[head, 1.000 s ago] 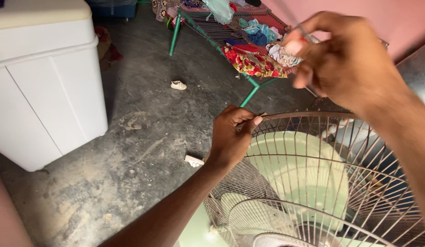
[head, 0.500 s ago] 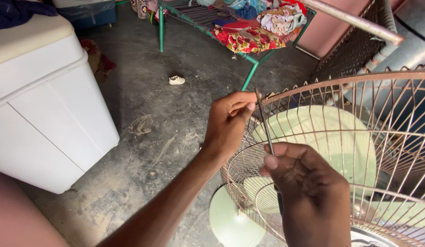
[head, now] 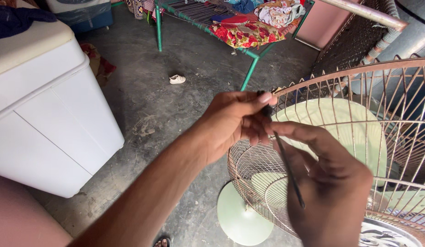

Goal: The person uses a screwdriver to tighten screws on the front wire cage of a standing electric fan. They work around the perimeter of the cage, securing multiple fasteners to stabilize the assembly.

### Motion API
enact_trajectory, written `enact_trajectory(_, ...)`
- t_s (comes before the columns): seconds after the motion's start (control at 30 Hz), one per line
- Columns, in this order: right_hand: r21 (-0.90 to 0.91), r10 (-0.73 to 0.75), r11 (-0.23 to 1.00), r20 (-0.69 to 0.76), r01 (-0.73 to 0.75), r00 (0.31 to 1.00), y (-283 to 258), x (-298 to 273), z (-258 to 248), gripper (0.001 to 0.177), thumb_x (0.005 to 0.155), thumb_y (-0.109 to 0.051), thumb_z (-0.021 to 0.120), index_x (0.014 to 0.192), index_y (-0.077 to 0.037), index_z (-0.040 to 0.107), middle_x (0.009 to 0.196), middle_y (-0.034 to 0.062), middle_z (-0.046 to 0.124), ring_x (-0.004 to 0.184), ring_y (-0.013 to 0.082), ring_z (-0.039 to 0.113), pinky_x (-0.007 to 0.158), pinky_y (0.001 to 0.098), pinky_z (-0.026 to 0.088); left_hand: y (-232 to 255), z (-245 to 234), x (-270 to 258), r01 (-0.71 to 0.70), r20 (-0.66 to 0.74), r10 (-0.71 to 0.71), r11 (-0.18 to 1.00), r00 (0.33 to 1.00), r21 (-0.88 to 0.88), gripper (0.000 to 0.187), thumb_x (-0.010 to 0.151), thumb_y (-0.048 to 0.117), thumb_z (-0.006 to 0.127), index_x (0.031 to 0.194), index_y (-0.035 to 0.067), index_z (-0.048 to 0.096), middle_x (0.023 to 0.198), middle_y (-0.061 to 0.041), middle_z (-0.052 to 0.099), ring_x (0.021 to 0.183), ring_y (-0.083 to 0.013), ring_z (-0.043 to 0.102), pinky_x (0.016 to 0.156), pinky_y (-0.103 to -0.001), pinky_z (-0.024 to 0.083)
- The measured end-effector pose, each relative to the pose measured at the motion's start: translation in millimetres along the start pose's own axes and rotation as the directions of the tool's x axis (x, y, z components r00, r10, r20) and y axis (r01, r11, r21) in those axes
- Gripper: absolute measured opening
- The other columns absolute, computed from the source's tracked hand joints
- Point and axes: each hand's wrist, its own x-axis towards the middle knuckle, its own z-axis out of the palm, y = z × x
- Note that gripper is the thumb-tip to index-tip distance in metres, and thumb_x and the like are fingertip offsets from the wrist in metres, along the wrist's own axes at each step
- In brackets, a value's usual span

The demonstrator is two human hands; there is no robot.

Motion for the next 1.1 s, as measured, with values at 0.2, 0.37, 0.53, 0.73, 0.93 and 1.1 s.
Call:
enact_trajectory(0.2, 0.411, 0.524, 0.723, 0.198, -0.555, 0.829, 18, 17, -32, 0.031, 0.102, -0.015, 0.066, 0.125, 0.005, 0.068, 0.100, 0.0224, 0.082, 0.064, 0.0214, 0.067, 0.044, 0.0297, 0.048, -9, 0, 26, -0.113, 0.068, 0.097, 0.948, 0.993, 0.296, 0.031, 0.092, 0.025, 0.068, 0.115, 0.004, 0.070, 0.068, -0.007, 0.071, 0.050, -0.0144, 0.065, 0.041, -0.029, 0.049)
enact_trajectory(0.37, 0.002, 0.593, 0.805, -0.058, -0.594, 0.803, 15, 21, -13, 0.031, 0.097, -0.009, 0.067, 0.126, 0.000, 0.072, 0.077, 0.0169, 0.072, 0.044, 0.0144, 0.048, 0.037, 0.0304, 0.032, -30, 1, 35, -0.298, -0.077, 0.427, 0.739, 0.901, 0.605, 0.040, 0.084, 0.024, 0.083, 0.110, -0.003, 0.070, 0.066, -0.008, 0.068, 0.056, -0.0140, 0.061, 0.049, -0.032, 0.049)
enact_trajectory(0.53, -0.232, 0.522, 0.797, -0.199, -0.557, 0.829, -3, 25, 10, 0.030, 0.093, -0.017, 0.066, 0.118, -0.001, 0.072, 0.069, 0.0108, 0.076, 0.044, 0.0111, 0.055, 0.042, 0.0293, 0.043, -40, -17, 55, -0.391, -0.013, 0.507, 0.681, 0.862, 0.619, 0.036, 0.094, 0.024, 0.073, 0.119, -0.002, 0.069, 0.100, -0.009, 0.075, 0.092, -0.0145, 0.070, 0.080, -0.033, 0.058)
enact_trajectory(0.73, -0.324, 0.439, 0.810, -0.219, -0.489, 0.872, -8, 33, 21, 0.031, 0.090, -0.012, 0.064, 0.117, 0.001, 0.072, 0.071, 0.0098, 0.077, 0.056, 0.0073, 0.068, 0.054, 0.0256, 0.051, -48, -28, 65, -0.364, 0.120, 0.346, 0.834, 0.930, 0.416, 0.038, 0.098, 0.026, 0.067, 0.127, 0.001, 0.070, 0.111, -0.013, 0.079, 0.100, -0.0136, 0.071, 0.089, -0.032, 0.057)
enact_trajectory(0.93, -0.203, 0.490, 0.825, -0.204, -0.527, 0.847, 6, 34, 15, 0.029, 0.090, -0.011, 0.068, 0.116, 0.000, 0.075, 0.066, 0.0084, 0.071, 0.052, 0.0097, 0.057, 0.049, 0.0274, 0.043, -42, -30, 64, -0.307, 0.076, 0.318, 0.782, 0.945, 0.542, 0.038, 0.096, 0.028, 0.070, 0.124, 0.004, 0.073, 0.101, -0.013, 0.079, 0.087, -0.0139, 0.069, 0.079, -0.033, 0.056)
enact_trajectory(1.1, -0.036, 0.536, 0.831, -0.211, -0.555, 0.817, 16, 31, 13, 0.028, 0.088, -0.007, 0.069, 0.114, -0.001, 0.077, 0.062, 0.0062, 0.065, 0.045, 0.0070, 0.049, 0.040, 0.0247, 0.034, -44, -34, 68, -0.410, 0.158, 0.381, 0.791, 0.911, 0.454, 0.039, 0.090, 0.023, 0.077, 0.123, 0.001, 0.071, 0.115, -0.009, 0.074, 0.091, -0.0165, 0.073, 0.081, -0.033, 0.063)
